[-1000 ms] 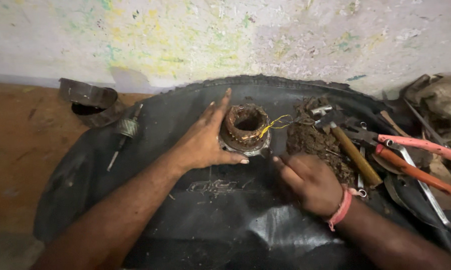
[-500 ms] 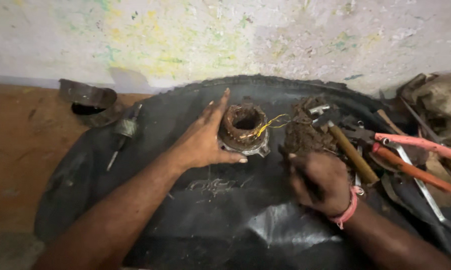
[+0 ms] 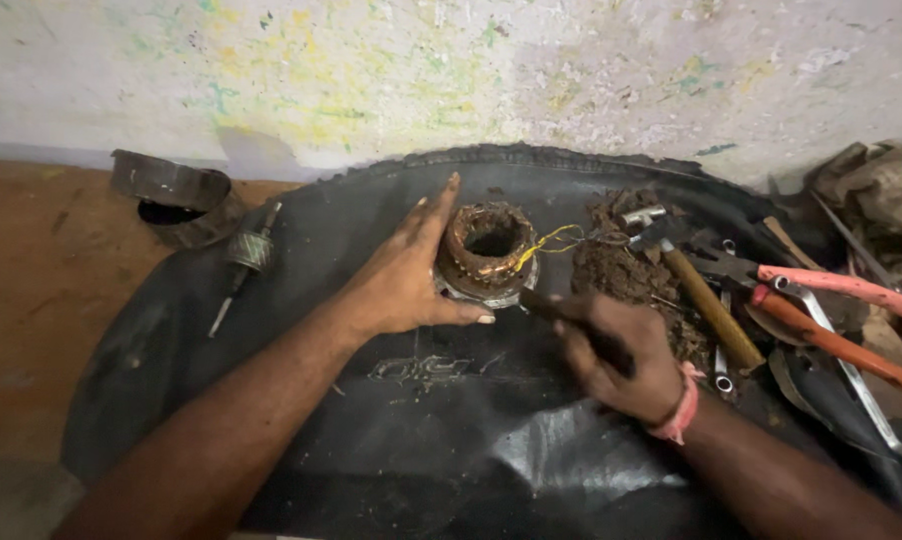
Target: The person scrapes and cleans a cylindrical electrical component with copper windings using a flat metal scraper. They repeatedly scrape the surface, rotate the component, and remove debris, then briefly use pliers to adjust a wire before continuing to scrape.
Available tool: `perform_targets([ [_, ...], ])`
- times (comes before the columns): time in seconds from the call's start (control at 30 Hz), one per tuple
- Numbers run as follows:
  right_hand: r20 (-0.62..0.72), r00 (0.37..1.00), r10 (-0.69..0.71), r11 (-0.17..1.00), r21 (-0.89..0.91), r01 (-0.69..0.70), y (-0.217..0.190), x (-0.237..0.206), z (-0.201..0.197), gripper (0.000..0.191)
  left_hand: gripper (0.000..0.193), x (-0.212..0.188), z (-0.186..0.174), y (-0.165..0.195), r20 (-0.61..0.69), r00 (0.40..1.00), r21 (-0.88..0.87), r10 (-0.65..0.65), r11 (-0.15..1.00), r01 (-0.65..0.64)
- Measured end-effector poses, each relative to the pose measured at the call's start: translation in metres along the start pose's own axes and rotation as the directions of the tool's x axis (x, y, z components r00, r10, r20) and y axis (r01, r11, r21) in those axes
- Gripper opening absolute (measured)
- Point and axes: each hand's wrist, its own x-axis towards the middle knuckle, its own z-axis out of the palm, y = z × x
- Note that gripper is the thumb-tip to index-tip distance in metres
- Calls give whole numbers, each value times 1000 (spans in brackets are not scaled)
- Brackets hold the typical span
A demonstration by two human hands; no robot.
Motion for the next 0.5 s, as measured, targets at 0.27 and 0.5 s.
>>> perform_targets([
  [0.27, 118, 981, -153, 988, 45, 149, 4, 0, -7, 30, 151, -3, 2, 1, -11, 999, 13, -52, 999, 52],
  [0.5, 181, 978, -105, 994, 45, 99, 2, -6, -11, 18, 151, -4, 1, -5, -32, 999, 3, -6, 1000, 6],
])
